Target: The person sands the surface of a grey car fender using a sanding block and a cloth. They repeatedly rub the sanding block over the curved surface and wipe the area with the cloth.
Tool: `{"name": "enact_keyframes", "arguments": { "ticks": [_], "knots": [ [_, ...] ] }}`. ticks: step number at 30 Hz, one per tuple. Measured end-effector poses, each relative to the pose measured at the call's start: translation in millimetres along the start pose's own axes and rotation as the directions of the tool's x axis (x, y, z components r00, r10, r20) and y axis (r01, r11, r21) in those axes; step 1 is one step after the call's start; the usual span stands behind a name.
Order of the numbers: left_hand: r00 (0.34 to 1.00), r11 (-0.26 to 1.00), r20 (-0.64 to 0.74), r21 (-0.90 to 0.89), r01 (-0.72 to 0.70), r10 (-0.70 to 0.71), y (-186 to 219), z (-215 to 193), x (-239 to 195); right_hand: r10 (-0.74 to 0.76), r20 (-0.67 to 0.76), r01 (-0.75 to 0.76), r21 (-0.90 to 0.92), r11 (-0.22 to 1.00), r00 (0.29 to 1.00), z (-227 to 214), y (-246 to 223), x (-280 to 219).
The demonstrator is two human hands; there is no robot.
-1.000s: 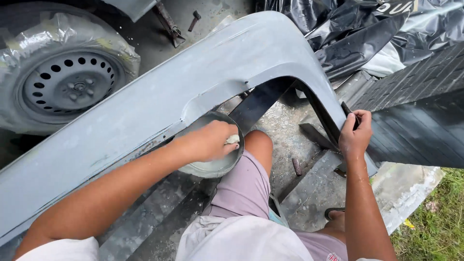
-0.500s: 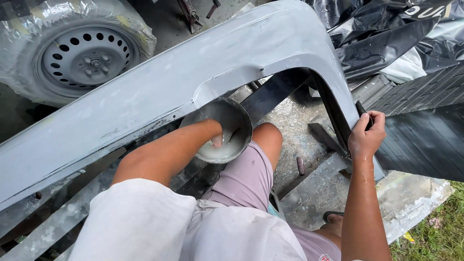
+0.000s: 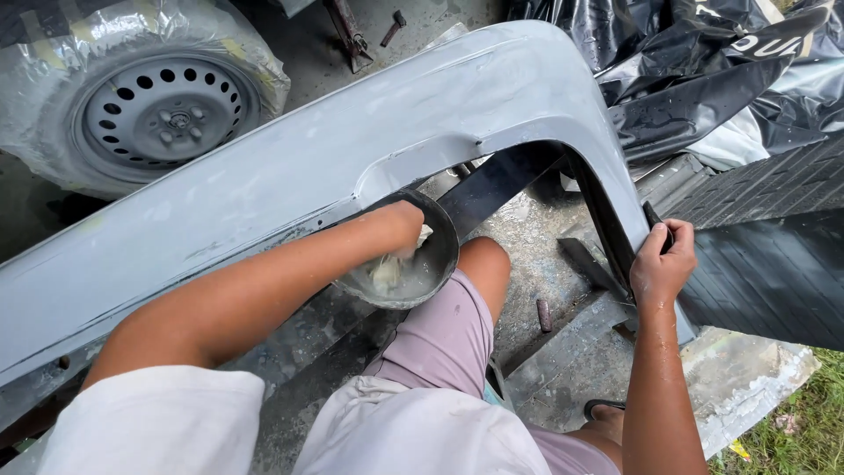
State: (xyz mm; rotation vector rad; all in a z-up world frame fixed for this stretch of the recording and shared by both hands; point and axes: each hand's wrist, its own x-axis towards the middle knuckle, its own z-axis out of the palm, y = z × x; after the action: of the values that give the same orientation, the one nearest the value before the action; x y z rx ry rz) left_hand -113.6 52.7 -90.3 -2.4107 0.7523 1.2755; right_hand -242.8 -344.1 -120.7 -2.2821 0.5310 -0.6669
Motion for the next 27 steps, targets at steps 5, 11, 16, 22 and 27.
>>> {"name": "enact_keyframes", "arguments": {
  "ticks": [5, 11, 16, 22, 27],
  "knots": [
    [0.928, 0.925, -0.362, -0.316, -0.211, 0.087, -4, -93, -120, 0.088, -0.049, -0.088, -0.002, 0.996, 0.995, 2, -5, -4],
    [0.706, 0.914, -0.705, -0.235, -0.332, 0.075, 3, -229, -194, 0.261, 0.021, -0.262, 0.024, 0.965, 0.965, -7, -34, -6],
    [0.608, 0.913, -0.792, -0.214, -0.348, 0.046, 6, -276, -128, 0.218, 0.186, -0.255, 0.206, 0.945, 0.958, -30, -46, 0],
    [0.751, 0.788, -0.652, -0.408, -0.462, 0.102, 21, -217, -48, 0.189, 0.273, -0.281, 0.353, 0.892, 0.943, -46, -32, -4],
    [0.435, 0.888, -0.898, -0.141, -0.437, 0.072, 1, -162, 5, 0.217, 0.408, -0.170, -0.148, 0.974, 0.887, -35, -27, 1]
  ]
}}
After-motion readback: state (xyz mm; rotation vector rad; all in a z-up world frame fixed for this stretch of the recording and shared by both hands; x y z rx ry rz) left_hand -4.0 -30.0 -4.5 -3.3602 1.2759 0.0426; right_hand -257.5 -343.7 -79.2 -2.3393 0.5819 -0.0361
